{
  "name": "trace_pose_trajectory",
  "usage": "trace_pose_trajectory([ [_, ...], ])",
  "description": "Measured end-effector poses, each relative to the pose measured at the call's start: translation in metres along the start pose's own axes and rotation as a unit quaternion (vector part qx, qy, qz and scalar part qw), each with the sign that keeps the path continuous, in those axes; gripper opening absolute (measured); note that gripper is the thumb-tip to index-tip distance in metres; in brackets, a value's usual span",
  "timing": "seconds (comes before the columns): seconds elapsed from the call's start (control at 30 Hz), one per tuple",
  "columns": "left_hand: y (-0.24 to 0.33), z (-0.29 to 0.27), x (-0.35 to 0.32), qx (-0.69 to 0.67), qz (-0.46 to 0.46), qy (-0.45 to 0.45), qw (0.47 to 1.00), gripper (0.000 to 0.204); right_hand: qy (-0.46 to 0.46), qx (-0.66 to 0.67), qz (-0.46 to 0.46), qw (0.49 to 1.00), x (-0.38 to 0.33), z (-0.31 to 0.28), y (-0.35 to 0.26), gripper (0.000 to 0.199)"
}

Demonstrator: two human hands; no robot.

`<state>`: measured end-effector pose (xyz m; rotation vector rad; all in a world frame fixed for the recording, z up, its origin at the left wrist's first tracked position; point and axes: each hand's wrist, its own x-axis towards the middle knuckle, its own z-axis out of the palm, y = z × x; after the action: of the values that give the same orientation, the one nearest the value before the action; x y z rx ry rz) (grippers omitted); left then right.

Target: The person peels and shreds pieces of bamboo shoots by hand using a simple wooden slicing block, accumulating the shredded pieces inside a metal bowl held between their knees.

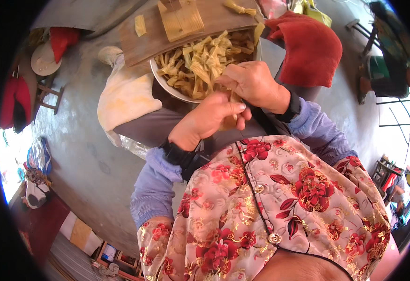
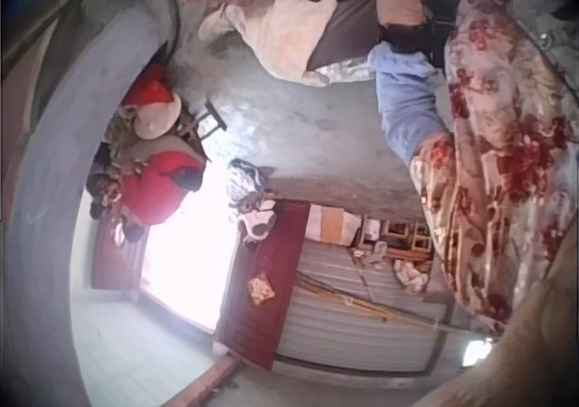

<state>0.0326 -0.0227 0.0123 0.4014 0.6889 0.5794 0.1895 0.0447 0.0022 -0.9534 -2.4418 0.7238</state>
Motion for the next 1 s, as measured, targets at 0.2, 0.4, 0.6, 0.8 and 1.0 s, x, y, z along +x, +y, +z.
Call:
trace_pose_trajectory([
  [0.2, 0.050, -0.037, -0.009, 0.415, 0.157, 0.181, 0.878, 0.020, -0.235, 0.143, 0.101, 0.956, -0.015, -0.013, -0.010, 0.007],
  [0.4, 0.038, 0.003, 0.018, -0.001, 0.223, 0.275, 0.935, 0.027, 0.025, 0.418, 0.192, 0.888, 0.049, -0.037, -0.048, 0.006],
  [0.6, 0.041, -0.013, 0.025, -0.009, 0.187, 0.087, 0.979, 0.013, 0.125, -0.074, 0.050, 0.988, 0.042, -0.010, 0.003, 0.020],
  [0.8, 0.029, -0.043, 0.029, -0.093, 0.083, 0.035, 0.992, 0.010, 0.169, -0.081, 0.004, 0.982, 0.040, -0.008, 0.002, 0.020],
  [1.0, 0.039, -0.028, 0.025, 0.584, 0.257, 0.283, 0.716, 0.007, 0.012, 0.109, 0.243, 0.964, 0.024, 0.001, 0.023, 0.020],
])
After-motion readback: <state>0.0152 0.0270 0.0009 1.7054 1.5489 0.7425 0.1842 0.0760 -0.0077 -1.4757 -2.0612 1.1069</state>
